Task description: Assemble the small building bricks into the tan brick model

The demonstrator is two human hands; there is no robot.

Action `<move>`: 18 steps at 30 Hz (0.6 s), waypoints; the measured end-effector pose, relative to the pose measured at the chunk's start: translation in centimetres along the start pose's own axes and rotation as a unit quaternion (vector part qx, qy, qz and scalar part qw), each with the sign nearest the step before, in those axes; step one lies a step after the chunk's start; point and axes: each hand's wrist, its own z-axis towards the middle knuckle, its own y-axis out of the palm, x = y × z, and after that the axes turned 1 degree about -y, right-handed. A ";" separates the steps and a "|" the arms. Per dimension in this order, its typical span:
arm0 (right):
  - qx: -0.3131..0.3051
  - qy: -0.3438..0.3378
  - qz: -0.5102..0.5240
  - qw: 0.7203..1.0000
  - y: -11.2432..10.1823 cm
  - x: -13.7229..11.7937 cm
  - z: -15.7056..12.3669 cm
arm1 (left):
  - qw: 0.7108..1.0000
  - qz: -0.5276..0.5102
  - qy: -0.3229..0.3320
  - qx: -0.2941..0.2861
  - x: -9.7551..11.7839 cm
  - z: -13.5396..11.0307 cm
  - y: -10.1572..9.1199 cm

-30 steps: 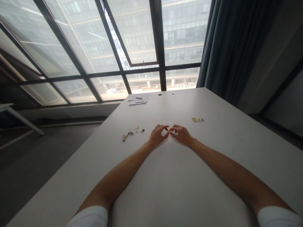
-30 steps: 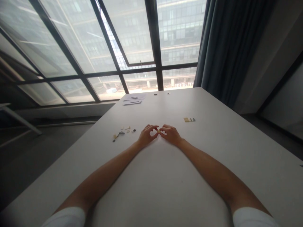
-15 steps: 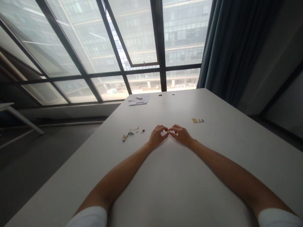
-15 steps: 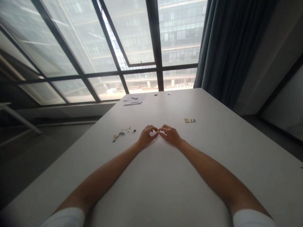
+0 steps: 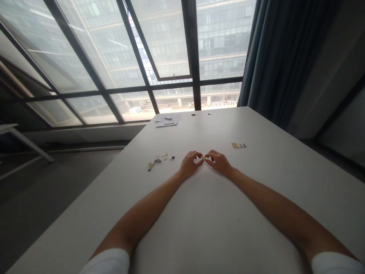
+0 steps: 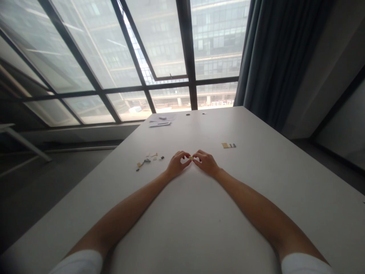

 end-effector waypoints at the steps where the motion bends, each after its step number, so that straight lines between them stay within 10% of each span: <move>1: 0.001 0.003 0.000 1.000 0.0 0.1 0.0 | 1.000 -0.006 -0.008 -0.001 0.0 0.0 0.0; 18: -0.008 0.007 0.020 1.000 0.0 0.6 0.0 | 0.997 -0.062 -0.030 -0.017 -0.6 0.1 0.3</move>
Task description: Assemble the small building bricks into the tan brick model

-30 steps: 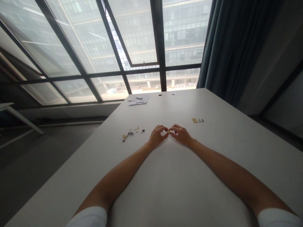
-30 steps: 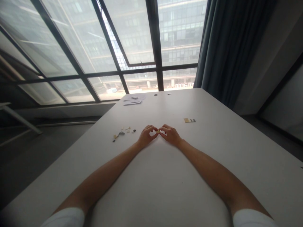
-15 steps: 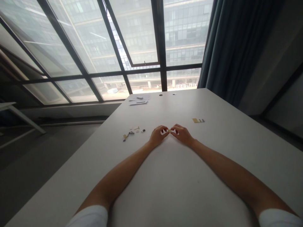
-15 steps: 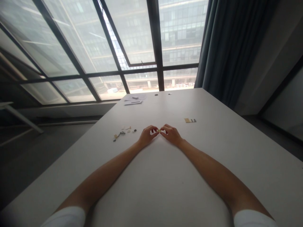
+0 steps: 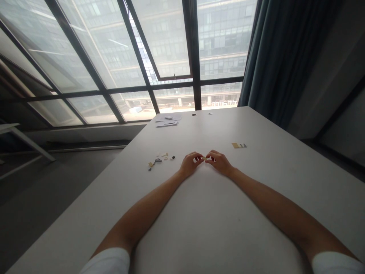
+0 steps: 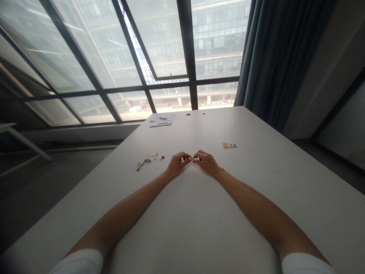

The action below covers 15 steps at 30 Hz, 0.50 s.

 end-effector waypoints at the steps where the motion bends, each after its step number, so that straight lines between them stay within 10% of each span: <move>1: -0.001 0.000 0.006 1.000 0.0 0.0 0.0 | 1.000 -0.001 0.001 0.000 0.1 0.0 -0.1; 15: -0.008 -0.008 0.040 0.999 -0.4 -0.3 0.0 | 1.000 -0.017 0.004 -0.016 0.3 0.0 -0.2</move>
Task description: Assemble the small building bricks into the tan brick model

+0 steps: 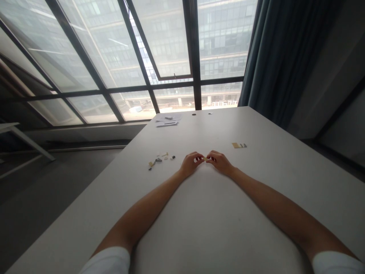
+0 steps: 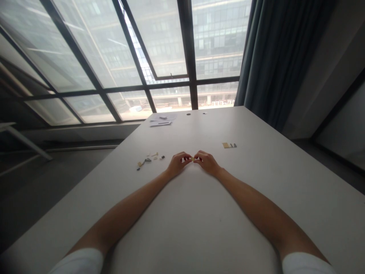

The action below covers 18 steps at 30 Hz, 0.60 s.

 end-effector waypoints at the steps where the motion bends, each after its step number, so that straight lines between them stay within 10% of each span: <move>1: 0.001 -0.001 0.003 1.000 0.0 0.0 0.0 | 1.000 -0.001 0.001 0.000 0.0 0.0 0.0; 18: -0.003 -0.018 0.011 1.000 0.4 0.8 -0.2 | 1.000 -0.020 0.016 -0.006 -0.3 0.0 0.0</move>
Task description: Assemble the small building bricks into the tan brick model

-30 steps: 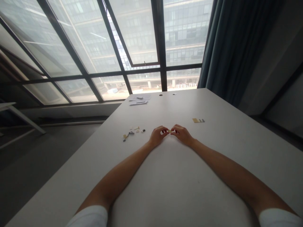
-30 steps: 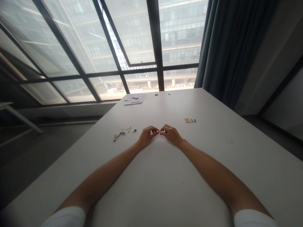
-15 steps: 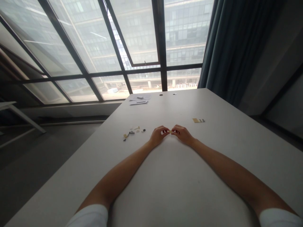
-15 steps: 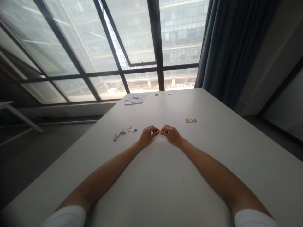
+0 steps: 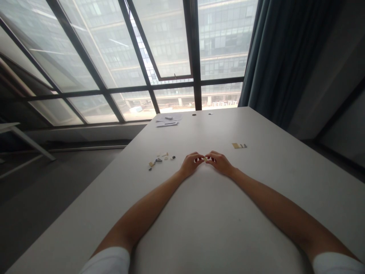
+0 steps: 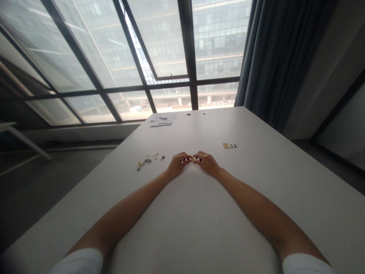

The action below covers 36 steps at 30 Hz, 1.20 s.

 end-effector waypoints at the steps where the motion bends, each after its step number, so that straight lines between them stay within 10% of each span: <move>1: -0.003 -0.001 0.000 1.000 0.0 -0.1 0.0 | 1.000 0.001 -0.002 0.001 0.0 0.0 0.0; 36: 0.020 0.008 -0.028 0.999 -0.1 -0.1 0.0 | 0.999 0.038 0.014 0.020 0.8 -0.3 -0.1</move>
